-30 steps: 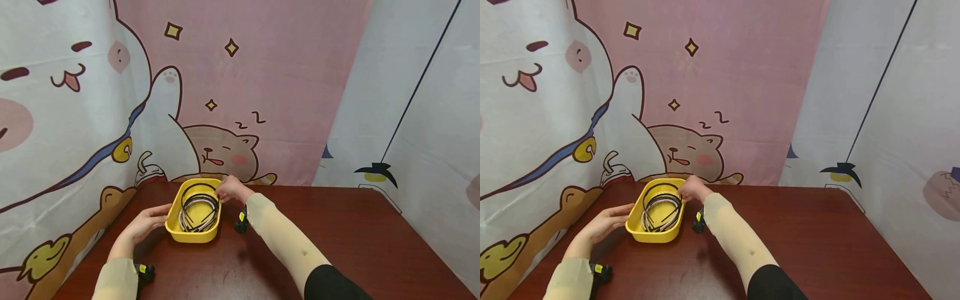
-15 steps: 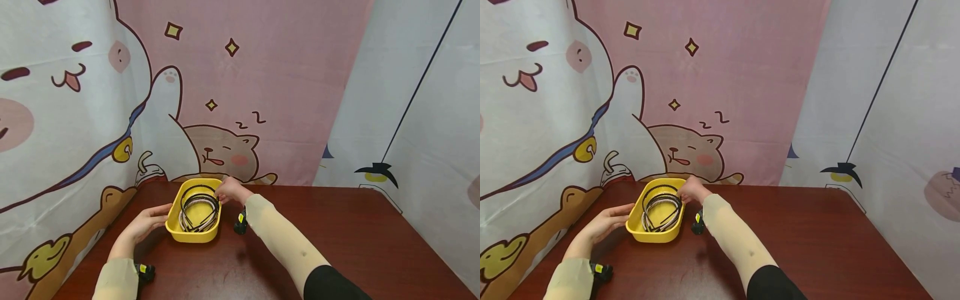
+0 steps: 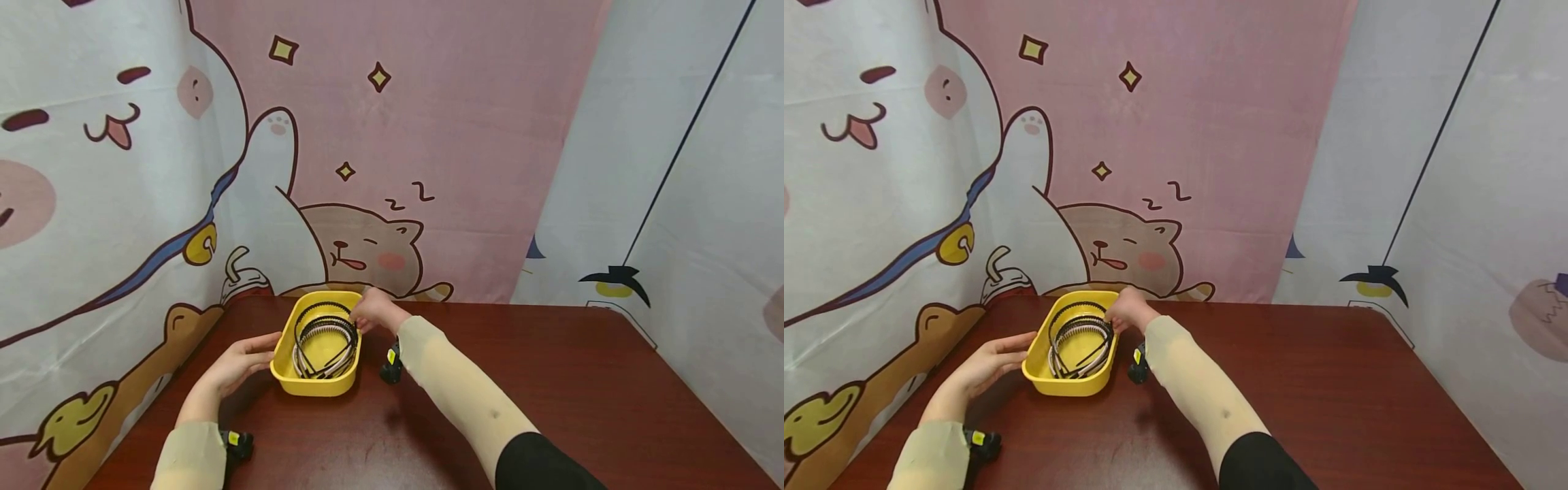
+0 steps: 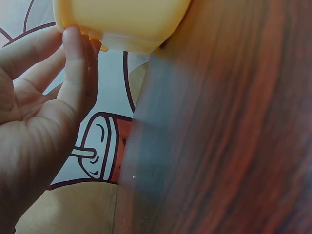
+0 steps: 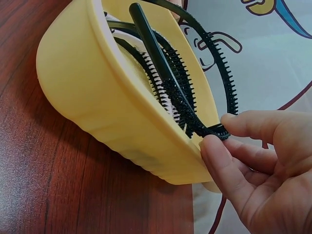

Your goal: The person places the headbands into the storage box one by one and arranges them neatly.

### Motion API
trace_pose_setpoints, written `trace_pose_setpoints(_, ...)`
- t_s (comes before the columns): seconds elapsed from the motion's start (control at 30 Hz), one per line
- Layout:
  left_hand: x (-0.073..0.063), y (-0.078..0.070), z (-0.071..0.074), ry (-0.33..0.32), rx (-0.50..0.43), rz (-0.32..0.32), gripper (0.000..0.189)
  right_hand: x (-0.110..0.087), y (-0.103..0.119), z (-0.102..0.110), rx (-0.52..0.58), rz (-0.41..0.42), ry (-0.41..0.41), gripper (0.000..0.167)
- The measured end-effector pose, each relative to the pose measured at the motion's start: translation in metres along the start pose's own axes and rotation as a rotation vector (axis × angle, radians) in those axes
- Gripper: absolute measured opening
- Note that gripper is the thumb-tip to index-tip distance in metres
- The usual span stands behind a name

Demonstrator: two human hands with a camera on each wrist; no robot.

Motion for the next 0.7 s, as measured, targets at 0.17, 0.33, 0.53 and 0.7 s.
trace_pose_setpoints(0.17, -0.0014, 0.0001, -0.0002, -0.006, 0.009, 0.007, 0.057, -0.0019, 0.0019, -0.0002, -0.006, 0.003, 0.013, 0.012)
trace_pose_setpoints(0.33, -0.0009, 0.0006, -0.0011, -0.005, 0.015, 0.007, 0.057, -0.0018, 0.0046, 0.0018, -0.010, -0.001, 0.022, 0.010)
trace_pose_setpoints(0.53, 0.0008, -0.0003, -0.0014, -0.003, 0.004, -0.005, 0.057, -0.0017, 0.0083, 0.0053, -0.023, -0.003, 0.016, 0.010)
trace_pose_setpoints(0.7, -0.0008, 0.0007, -0.0005, -0.005, 0.018, -0.007, 0.055, -0.0008, 0.0073, 0.0039, -0.047, -0.011, 0.014, 0.013)
Point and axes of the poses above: each hand's wrist, its own x-axis towards the middle knuckle, its own z-axis out of the back of the hand, y = z × x, the point moved 5 cm from there along x, towards the middle knuckle, and after that the axes turned 3 degrees about z, right-handed, at the moved point
